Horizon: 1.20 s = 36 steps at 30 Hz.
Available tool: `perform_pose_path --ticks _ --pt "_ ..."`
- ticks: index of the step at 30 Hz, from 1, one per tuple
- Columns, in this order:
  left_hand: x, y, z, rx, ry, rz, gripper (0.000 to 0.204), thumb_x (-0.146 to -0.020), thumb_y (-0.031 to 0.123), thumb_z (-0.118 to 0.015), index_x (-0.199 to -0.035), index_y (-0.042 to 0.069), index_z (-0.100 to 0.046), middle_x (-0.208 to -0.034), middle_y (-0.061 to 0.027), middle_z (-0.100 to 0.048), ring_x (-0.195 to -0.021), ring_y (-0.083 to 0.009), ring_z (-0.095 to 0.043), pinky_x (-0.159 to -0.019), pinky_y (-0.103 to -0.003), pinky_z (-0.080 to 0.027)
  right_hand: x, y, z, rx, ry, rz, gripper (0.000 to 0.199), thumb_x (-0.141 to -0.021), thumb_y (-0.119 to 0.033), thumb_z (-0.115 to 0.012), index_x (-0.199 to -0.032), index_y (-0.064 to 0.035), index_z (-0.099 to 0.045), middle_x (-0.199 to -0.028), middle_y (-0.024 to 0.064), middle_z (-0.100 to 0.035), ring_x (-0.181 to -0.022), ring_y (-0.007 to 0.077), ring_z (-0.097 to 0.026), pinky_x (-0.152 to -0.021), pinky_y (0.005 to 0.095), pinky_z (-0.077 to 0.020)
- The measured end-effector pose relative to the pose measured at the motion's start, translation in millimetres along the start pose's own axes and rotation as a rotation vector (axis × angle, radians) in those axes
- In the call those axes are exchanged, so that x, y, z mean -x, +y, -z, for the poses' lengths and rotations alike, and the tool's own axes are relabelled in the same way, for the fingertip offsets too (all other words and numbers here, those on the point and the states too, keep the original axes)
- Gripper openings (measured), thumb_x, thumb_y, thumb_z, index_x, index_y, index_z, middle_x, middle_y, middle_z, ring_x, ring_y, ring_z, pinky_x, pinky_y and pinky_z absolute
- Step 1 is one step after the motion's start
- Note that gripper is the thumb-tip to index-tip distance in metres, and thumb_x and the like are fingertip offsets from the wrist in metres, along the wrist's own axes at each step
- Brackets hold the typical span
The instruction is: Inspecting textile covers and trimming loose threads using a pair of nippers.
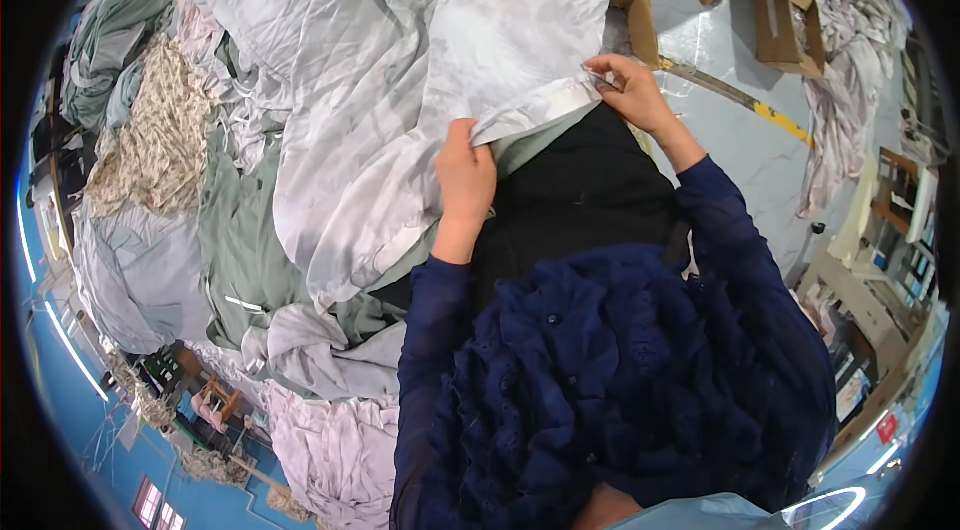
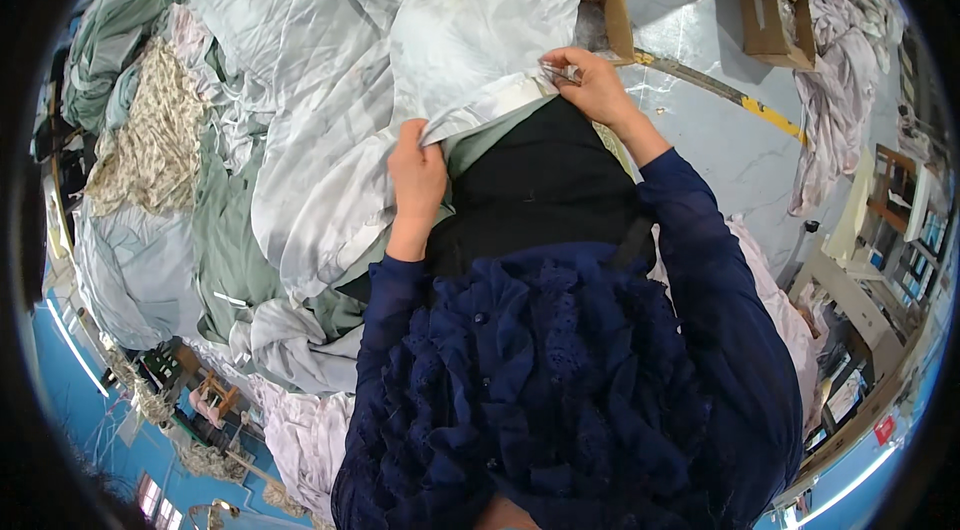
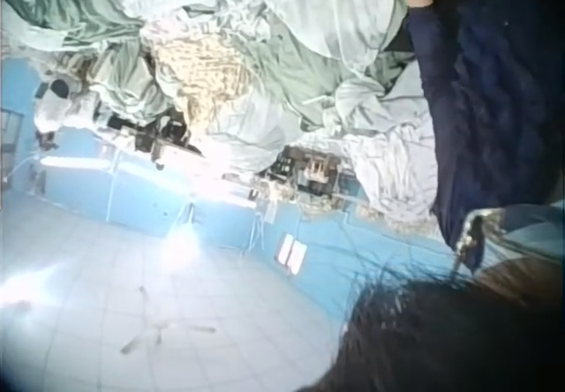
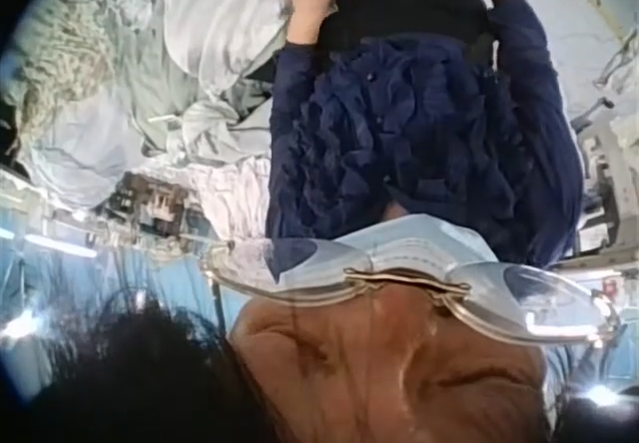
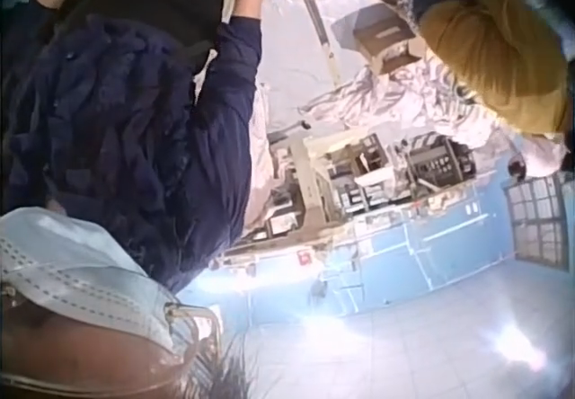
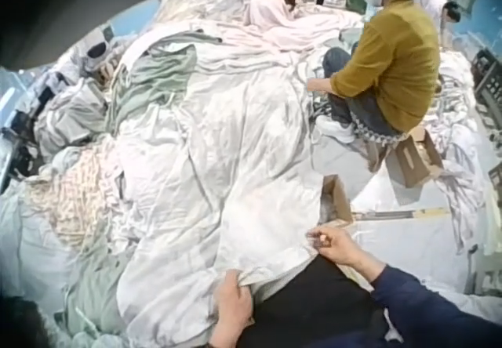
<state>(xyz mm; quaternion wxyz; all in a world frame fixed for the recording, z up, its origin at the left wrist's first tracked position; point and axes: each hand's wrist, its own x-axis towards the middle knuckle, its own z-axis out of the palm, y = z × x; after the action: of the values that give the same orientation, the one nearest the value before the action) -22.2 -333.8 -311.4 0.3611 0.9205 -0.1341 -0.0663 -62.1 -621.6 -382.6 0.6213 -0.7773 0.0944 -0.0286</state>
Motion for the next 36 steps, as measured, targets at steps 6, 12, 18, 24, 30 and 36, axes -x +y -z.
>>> perform_pose_path --ticks 6,12,18,24,30,36 --pt "3.2 11.0 52.2 0.297 0.118 0.014 0.018 -0.082 -0.004 -0.055 -0.098 0.002 -0.061 -0.077 -0.0102 -0.064 -0.068 -0.0150 -0.060 -0.065 -0.026 -0.048 -2.9 5.6 -3.5 0.283 0.073 -0.051 0.014 -0.079 -0.003 -0.066 -0.093 -0.0015 -0.067 -0.083 0.0055 -0.064 -0.071 0.0117 -0.058 -0.065 0.0266 -0.0463" --pt "5.6 -9.0 146.9 0.496 0.396 0.046 0.017 -0.085 -0.006 -0.052 -0.098 -0.003 -0.063 -0.092 -0.0063 -0.066 -0.083 -0.0130 -0.061 -0.079 -0.024 -0.047 -2.9 -79.8 -4.1 0.122 -0.012 0.021 0.006 -0.085 0.000 -0.065 -0.090 -0.0011 -0.063 -0.078 -0.0007 -0.059 -0.068 0.0048 -0.051 -0.061 0.0207 -0.0413" --pt "28.2 -32.9 227.3 0.844 0.722 0.376 0.013 -0.095 0.009 -0.055 -0.103 0.001 -0.060 -0.097 -0.0089 -0.066 -0.083 -0.0188 -0.065 -0.075 -0.031 -0.055 -9.9 -148.5 -30.1 0.135 0.021 0.303 0.011 -0.083 0.002 -0.067 -0.093 -0.0019 -0.063 -0.093 -0.0007 -0.059 -0.065 0.0032 -0.044 -0.059 0.0194 -0.0368" --pt "57.1 -105.6 218.7 0.823 0.802 0.475 0.013 -0.097 0.010 -0.053 -0.107 0.004 -0.059 -0.101 -0.0076 -0.067 -0.090 -0.0202 -0.066 -0.076 -0.034 -0.057 -7.2 -95.7 -32.1 0.115 0.006 0.082 0.032 -0.079 0.002 -0.071 -0.109 -0.0052 -0.066 -0.101 -0.0027 -0.059 -0.064 0.0032 -0.036 -0.058 0.0182 -0.0328" --pt "62.9 -111.1 225.7 0.931 0.839 0.522 0.017 -0.096 0.010 -0.056 -0.112 0.005 -0.057 -0.103 -0.0087 -0.067 -0.091 -0.0223 -0.067 -0.079 -0.037 -0.058 -26.5 -105.0 -45.1 0.137 0.042 0.169 0.044 -0.074 -0.001 -0.075 -0.117 -0.0065 -0.065 -0.112 -0.0007 -0.060 -0.063 0.0026 -0.036 -0.057 0.0184 -0.0345" --pt "67.9 -113.3 230.7 0.919 0.897 0.490 0.019 -0.096 0.009 -0.056 -0.114 0.003 -0.056 -0.103 -0.0102 -0.067 -0.090 -0.0228 -0.067 -0.079 -0.038 -0.058 -59.3 -112.8 -76.0 0.382 -0.068 0.370 0.047 -0.075 -0.008 -0.076 -0.119 -0.0101 -0.064 -0.118 0.0035 -0.060 -0.058 0.0115 -0.046 -0.057 0.0239 -0.0426"
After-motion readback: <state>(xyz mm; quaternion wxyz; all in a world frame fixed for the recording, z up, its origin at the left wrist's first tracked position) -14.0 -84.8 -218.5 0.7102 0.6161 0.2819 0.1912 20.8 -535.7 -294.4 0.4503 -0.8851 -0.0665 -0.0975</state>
